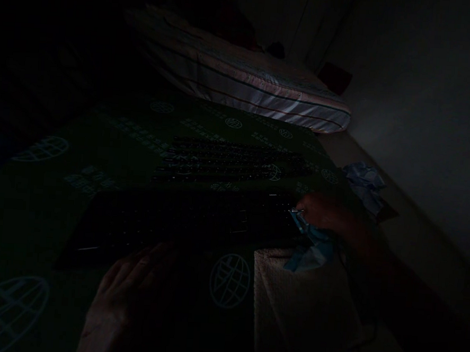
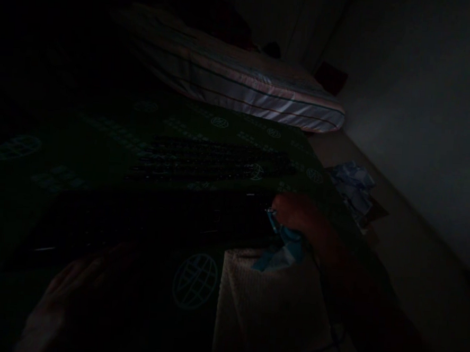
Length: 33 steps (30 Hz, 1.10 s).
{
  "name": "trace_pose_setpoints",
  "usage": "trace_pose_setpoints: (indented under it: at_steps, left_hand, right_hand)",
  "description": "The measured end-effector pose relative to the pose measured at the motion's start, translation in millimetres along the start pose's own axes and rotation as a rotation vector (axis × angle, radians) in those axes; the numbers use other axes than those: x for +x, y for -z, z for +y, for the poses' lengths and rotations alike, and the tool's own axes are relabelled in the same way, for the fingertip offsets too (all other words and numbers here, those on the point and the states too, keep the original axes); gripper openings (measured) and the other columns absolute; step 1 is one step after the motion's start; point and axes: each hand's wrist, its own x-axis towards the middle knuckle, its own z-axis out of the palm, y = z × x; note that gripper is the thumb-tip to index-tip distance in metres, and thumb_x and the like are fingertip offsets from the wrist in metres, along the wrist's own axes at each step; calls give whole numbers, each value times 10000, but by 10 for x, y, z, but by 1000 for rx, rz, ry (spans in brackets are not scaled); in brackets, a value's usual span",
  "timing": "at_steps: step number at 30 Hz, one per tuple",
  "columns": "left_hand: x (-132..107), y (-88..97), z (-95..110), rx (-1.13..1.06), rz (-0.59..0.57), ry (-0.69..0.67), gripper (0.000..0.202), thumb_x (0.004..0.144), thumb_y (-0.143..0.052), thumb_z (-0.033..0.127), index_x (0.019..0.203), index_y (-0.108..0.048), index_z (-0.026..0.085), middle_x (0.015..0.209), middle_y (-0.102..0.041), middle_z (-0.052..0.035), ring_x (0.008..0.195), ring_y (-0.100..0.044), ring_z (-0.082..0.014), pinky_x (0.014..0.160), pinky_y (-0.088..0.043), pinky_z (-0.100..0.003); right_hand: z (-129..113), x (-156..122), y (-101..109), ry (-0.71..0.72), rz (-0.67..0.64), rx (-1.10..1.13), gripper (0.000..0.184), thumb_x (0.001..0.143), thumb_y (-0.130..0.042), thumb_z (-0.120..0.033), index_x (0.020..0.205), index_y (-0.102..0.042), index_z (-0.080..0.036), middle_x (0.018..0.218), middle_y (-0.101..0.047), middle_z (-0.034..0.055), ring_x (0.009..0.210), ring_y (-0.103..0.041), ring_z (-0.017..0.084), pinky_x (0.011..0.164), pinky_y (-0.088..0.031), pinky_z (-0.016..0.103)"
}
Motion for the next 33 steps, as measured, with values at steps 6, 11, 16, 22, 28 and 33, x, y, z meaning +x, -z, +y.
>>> trace_pose_setpoints:
  at_steps: [6,11,16,22,28,33]
  left_hand:
    - [7,7,0,164,42,-171,379,804,-346,293,1105,-534,160,1105,-609,-145,960,-566,-301,760,-430,-439]
    - [5,-17,-11,158,19,-144,397,794,-361,320,1102,-541,145,1114,-602,-159,971,-559,-311,766,-429,-442]
    - [-35,-64,-24,144,-2,-84,425,806,-344,333,1162,-522,184,1183,-575,-120,1013,-541,-309,814,-412,-454]
    - [-100,-120,-67,135,8,-74,427,815,-333,310,1186,-513,196,1247,-530,-118,1067,-509,-321,853,-386,-476]
    - [-91,-94,-85,152,-55,-97,453,792,-392,329,1213,-484,192,1254,-528,-118,1092,-499,-325,866,-391,-473]
    - [-107,-137,-25,99,35,-9,418,818,-330,322,1178,-506,204,1243,-534,-105,1098,-494,-311,894,-371,-479]
  right_hand:
    - [12,-16,-6,20,16,-16,248,723,-447,-161,779,-686,-191,813,-679,82,688,-612,159,512,-332,229]
    - [32,-12,-10,33,23,-19,240,688,-449,-136,736,-677,-195,763,-666,66,663,-606,165,494,-309,236]
    - [32,-11,-21,28,10,-12,245,698,-449,-149,754,-683,-193,759,-665,68,671,-607,164,498,-311,230]
    - [237,-38,-3,-17,-17,46,222,715,-454,-177,727,-675,-200,730,-660,48,654,-597,149,533,-336,230]
    - [318,-61,-4,-49,3,84,230,733,-444,-188,722,-673,-198,697,-651,35,632,-586,134,522,-330,219]
    - [106,-20,0,5,-4,33,258,731,-444,-177,779,-696,-203,745,-669,53,634,-588,140,534,-335,228]
